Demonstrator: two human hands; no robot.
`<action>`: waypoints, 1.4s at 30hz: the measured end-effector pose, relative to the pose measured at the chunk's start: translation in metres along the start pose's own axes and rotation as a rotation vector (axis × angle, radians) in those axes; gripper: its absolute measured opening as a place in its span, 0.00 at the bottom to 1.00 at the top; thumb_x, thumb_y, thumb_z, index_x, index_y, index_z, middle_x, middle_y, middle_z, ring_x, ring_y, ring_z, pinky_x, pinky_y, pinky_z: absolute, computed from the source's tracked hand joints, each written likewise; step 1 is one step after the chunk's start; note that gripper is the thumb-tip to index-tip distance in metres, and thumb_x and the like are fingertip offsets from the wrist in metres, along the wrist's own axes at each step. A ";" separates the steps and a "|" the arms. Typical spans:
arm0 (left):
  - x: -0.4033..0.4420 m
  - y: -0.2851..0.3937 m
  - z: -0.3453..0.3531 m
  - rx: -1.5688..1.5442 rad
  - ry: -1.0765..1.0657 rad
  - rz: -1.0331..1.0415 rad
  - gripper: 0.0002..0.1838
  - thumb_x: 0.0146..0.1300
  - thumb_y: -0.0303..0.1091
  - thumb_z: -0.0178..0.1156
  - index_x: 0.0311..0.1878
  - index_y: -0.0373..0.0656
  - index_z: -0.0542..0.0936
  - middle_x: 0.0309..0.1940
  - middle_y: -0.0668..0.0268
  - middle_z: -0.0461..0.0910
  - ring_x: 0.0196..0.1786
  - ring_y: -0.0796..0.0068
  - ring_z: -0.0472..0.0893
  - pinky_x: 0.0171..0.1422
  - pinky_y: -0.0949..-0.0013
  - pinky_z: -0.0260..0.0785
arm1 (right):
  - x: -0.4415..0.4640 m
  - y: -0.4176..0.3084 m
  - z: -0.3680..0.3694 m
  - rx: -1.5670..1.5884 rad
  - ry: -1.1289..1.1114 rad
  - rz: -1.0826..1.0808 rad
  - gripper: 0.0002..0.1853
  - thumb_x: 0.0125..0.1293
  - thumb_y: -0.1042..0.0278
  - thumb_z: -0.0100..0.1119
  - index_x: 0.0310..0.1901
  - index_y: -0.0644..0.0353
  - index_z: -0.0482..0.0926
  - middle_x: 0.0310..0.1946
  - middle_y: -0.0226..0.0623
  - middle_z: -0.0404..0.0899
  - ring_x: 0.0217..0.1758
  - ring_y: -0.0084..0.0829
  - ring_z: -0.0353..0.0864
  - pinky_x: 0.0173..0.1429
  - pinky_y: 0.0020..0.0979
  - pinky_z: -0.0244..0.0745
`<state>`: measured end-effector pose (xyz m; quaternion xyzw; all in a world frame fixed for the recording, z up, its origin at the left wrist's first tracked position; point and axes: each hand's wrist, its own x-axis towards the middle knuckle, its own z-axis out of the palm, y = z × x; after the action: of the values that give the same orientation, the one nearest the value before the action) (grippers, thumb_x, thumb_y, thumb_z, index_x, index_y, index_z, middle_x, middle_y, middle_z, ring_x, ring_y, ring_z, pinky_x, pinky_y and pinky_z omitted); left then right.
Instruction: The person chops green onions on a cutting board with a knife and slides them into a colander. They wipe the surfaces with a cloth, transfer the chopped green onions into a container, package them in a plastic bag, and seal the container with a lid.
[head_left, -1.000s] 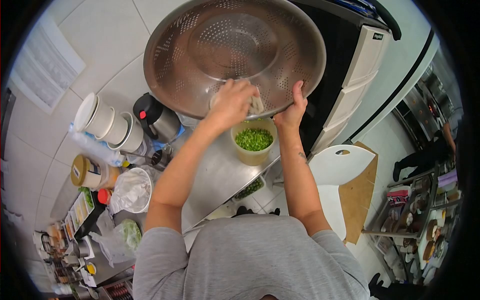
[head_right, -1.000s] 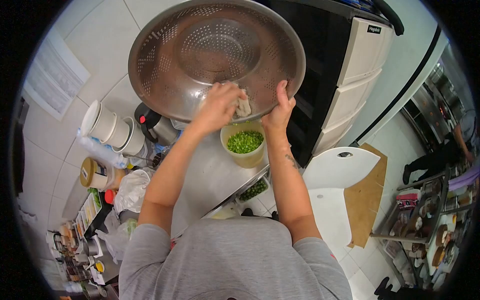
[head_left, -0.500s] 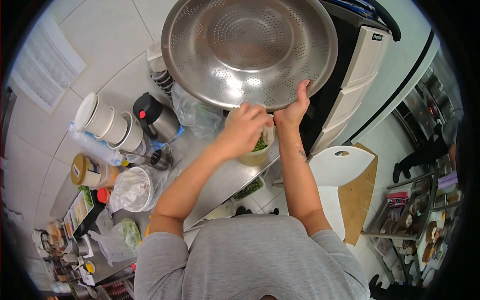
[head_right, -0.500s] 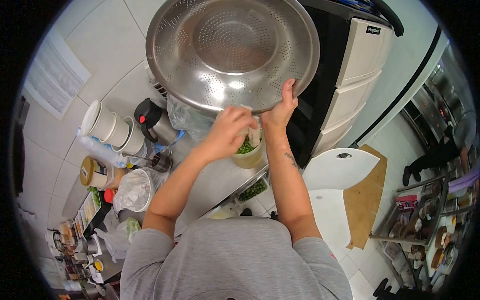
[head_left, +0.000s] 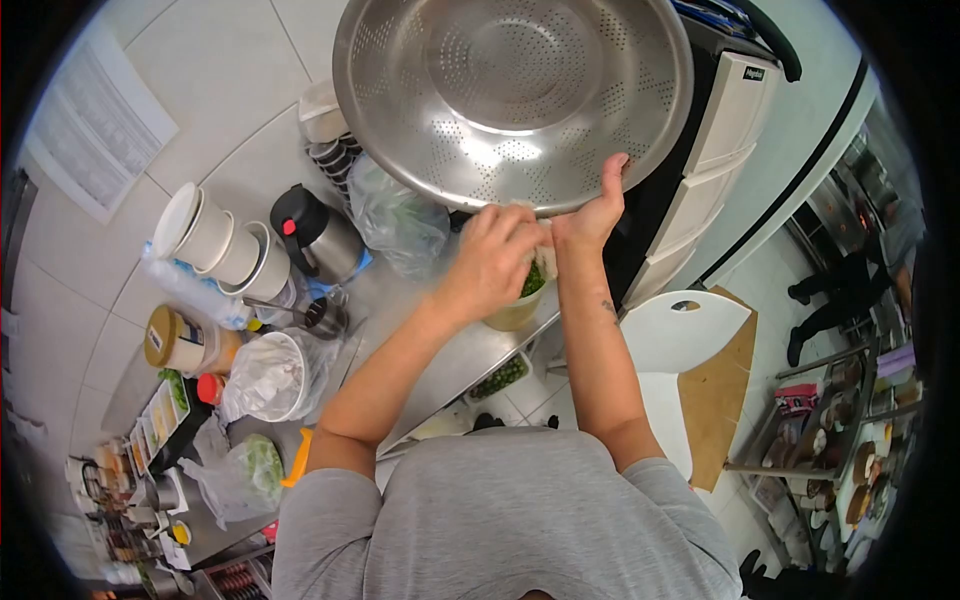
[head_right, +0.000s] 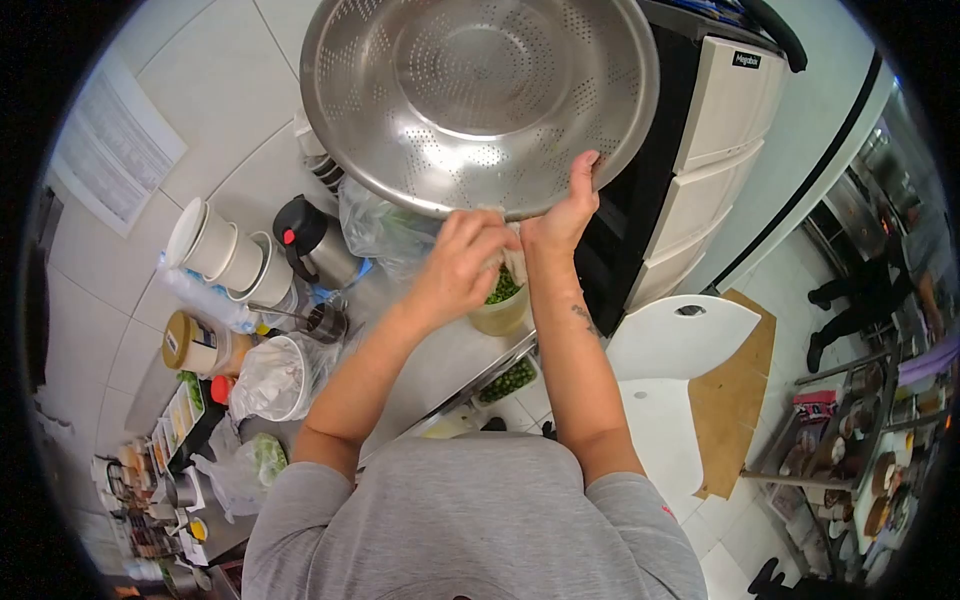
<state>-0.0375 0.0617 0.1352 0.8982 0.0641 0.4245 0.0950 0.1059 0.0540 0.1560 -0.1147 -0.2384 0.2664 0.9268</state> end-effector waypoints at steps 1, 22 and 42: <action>-0.003 0.003 0.000 0.005 -0.004 0.020 0.20 0.41 0.17 0.57 0.42 0.44 0.76 0.45 0.59 0.70 0.48 0.55 0.68 0.55 0.57 0.63 | 0.000 -0.002 0.001 0.040 -0.012 0.012 0.24 0.71 0.53 0.45 0.62 0.59 0.63 0.56 0.35 0.70 0.59 0.36 0.69 0.63 0.39 0.64; -0.059 0.165 0.071 -0.742 -0.810 0.367 0.09 0.59 0.33 0.59 0.42 0.45 0.73 0.44 0.64 0.72 0.46 0.65 0.75 0.50 0.60 0.63 | -0.223 -0.332 -0.129 -0.397 0.739 -0.607 0.27 0.66 0.60 0.54 0.63 0.63 0.63 0.62 0.42 0.66 0.65 0.43 0.64 0.69 0.50 0.58; -0.183 0.184 0.140 -0.328 -0.632 -0.481 0.23 0.64 0.37 0.52 0.60 0.46 0.60 0.32 0.45 0.79 0.37 0.43 0.79 0.42 0.47 0.69 | -0.679 -0.556 -0.393 -1.503 1.646 -0.052 0.25 0.48 0.68 0.50 0.47 0.80 0.72 0.43 0.63 0.75 0.43 0.56 0.78 0.48 0.52 0.75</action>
<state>-0.0383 -0.1693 -0.0477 0.9165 0.1712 0.0989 0.3477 0.0422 -0.8145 -0.2519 -0.7832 0.3459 -0.1224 0.5020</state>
